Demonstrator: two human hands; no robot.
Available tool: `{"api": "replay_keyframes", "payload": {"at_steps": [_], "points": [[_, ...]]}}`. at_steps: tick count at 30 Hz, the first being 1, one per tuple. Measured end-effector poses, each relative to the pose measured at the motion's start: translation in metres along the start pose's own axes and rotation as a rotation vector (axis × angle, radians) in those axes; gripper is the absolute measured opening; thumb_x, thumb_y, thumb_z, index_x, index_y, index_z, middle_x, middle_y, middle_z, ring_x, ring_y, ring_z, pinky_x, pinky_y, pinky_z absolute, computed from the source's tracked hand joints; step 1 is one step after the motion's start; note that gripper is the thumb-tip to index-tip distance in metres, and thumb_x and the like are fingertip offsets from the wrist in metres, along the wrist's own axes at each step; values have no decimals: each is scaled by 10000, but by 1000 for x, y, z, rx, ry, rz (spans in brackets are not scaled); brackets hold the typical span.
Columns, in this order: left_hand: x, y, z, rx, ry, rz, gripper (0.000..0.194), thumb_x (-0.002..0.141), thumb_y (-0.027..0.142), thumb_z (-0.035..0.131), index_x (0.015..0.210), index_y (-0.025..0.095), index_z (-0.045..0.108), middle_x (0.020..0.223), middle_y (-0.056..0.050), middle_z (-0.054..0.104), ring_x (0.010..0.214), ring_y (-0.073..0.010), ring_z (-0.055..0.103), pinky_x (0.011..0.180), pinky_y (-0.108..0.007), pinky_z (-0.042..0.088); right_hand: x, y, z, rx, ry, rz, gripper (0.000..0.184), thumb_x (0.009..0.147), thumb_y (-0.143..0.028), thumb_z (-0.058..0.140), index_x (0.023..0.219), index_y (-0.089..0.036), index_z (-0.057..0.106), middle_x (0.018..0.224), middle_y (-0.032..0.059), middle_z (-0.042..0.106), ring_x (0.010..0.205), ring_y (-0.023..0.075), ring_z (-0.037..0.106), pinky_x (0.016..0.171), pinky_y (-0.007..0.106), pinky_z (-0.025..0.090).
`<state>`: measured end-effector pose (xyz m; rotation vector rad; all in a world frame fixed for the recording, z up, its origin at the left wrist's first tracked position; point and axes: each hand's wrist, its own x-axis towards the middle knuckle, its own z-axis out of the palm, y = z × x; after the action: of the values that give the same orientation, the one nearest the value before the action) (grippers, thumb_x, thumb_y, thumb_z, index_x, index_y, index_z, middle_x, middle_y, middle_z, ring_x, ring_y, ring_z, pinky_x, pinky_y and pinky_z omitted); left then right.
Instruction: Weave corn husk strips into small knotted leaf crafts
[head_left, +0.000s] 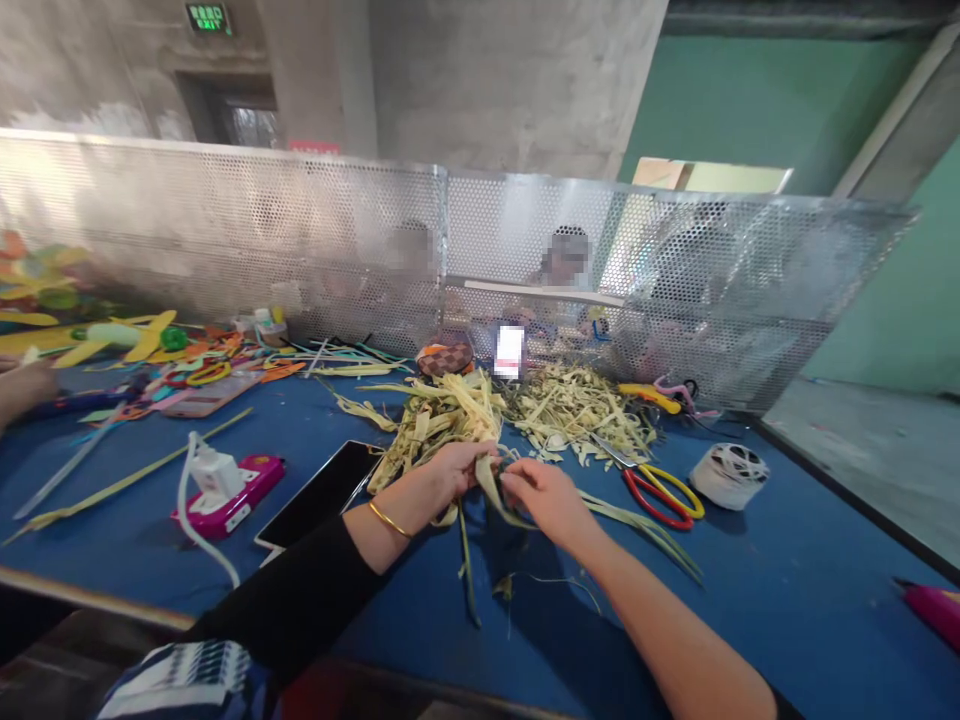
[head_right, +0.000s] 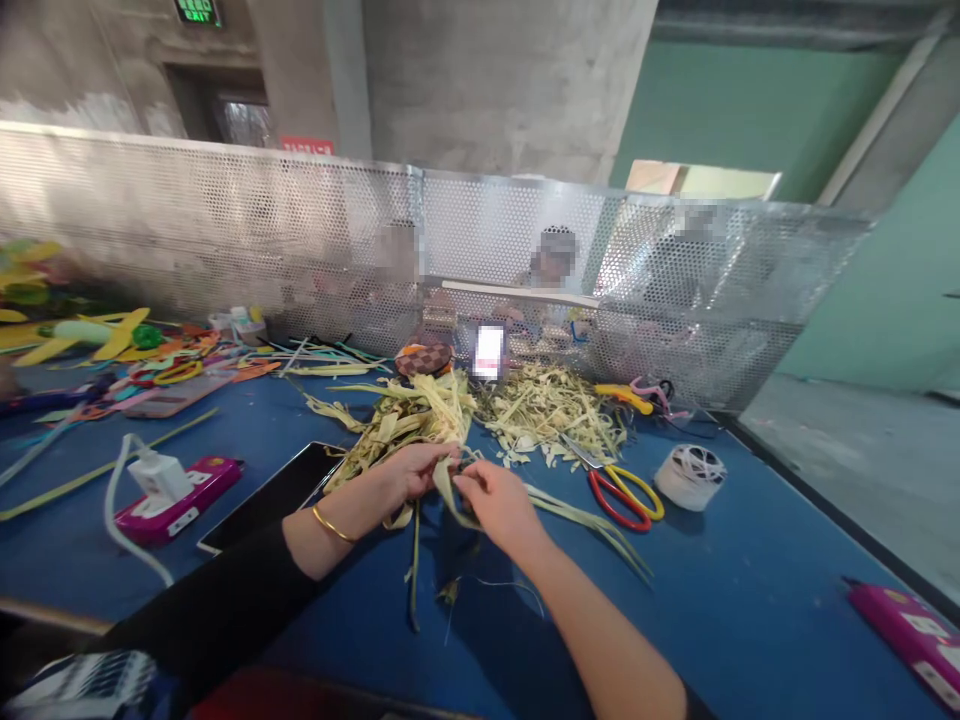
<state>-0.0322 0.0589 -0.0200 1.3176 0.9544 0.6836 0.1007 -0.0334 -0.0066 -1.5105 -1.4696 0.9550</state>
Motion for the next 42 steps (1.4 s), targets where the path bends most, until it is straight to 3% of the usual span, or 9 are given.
{"api": "replay_keyframes", "payload": {"at_steps": [2, 4, 7, 10, 18, 22, 26, 32, 42], "points": [[2, -1, -3, -55, 1, -62, 252, 776, 251, 561, 550, 190, 467, 451, 41, 411, 421, -95, 415, 480, -230, 425, -1, 10, -42, -577, 159, -145, 187, 844, -342, 485, 873, -209, 613, 800, 35, 665, 761, 176, 600, 687, 287, 427], [2, -1, -7, -106, -15, -117, 206, 772, 224, 568, 577, 184, 515, 478, 37, 436, 415, -83, 406, 475, -216, 420, -3, 27, -86, -1066, 281, 66, 223, 864, -270, 440, 988, -189, 606, 918, 93, 662, 832, 201, 602, 707, 296, 410], [-2, 2, -9, -233, -55, -200, 166, 762, 195, 590, 602, 166, 557, 539, 23, 482, 439, -67, 427, 476, -186, 418, -8, 54, -136, -1196, 293, 234, 247, 787, -165, 499, 970, -46, 614, 958, 242, 626, 870, 298, 609, 700, 348, 398], [-7, 4, -10, -299, -66, -239, 105, 747, 156, 601, 642, 148, 589, 593, 11, 524, 473, -66, 464, 506, -178, 443, -8, 73, -154, -1228, 203, 247, 370, 728, -77, 504, 1090, -73, 583, 1020, 201, 627, 906, 270, 615, 731, 315, 389], [-10, 5, -8, -354, 53, -248, 155, 756, 105, 555, 606, 143, 552, 529, 18, 487, 448, -68, 463, 482, -181, 432, -2, 75, -169, -1106, 163, 244, 567, 730, -144, 497, 1290, -88, 428, 931, 156, 659, 813, 263, 624, 685, 323, 401], [-5, 3, -4, -362, 153, -187, 130, 750, 153, 601, 643, 155, 527, 546, 39, 485, 426, -48, 416, 424, -165, 365, -23, 52, -159, -356, 204, 188, 620, 726, -280, 544, 1320, -163, 406, 908, 94, 632, 629, 189, 558, 574, 303, 407], [-3, 2, -1, -320, 224, -111, 225, 670, 218, 705, 659, 158, 489, 601, 49, 521, 416, -22, 372, 372, -147, 252, -38, 21, -115, 245, -59, 93, 583, 665, -402, 698, 1190, -233, 510, 776, 6, 539, 504, 91, 423, 455, 230, 319], [-7, 4, -2, -274, 239, -58, 277, 674, 345, 699, 701, 138, 516, 649, 42, 548, 387, 0, 285, 359, -153, 132, -25, 3, -69, 410, -373, 131, 529, 663, -579, 682, 1033, -216, 582, 771, 9, 514, 596, 99, 464, 531, 220, 409], [-1, 1, -4, -324, 258, -163, 87, 694, 165, 647, 687, 115, 577, 622, 12, 566, 427, -21, 381, 374, -145, 212, -12, 19, -78, 389, -475, 259, 450, 766, -544, 605, 1016, -170, 608, 695, -3, 516, 478, 56, 443, 371, 141, 346]]}}
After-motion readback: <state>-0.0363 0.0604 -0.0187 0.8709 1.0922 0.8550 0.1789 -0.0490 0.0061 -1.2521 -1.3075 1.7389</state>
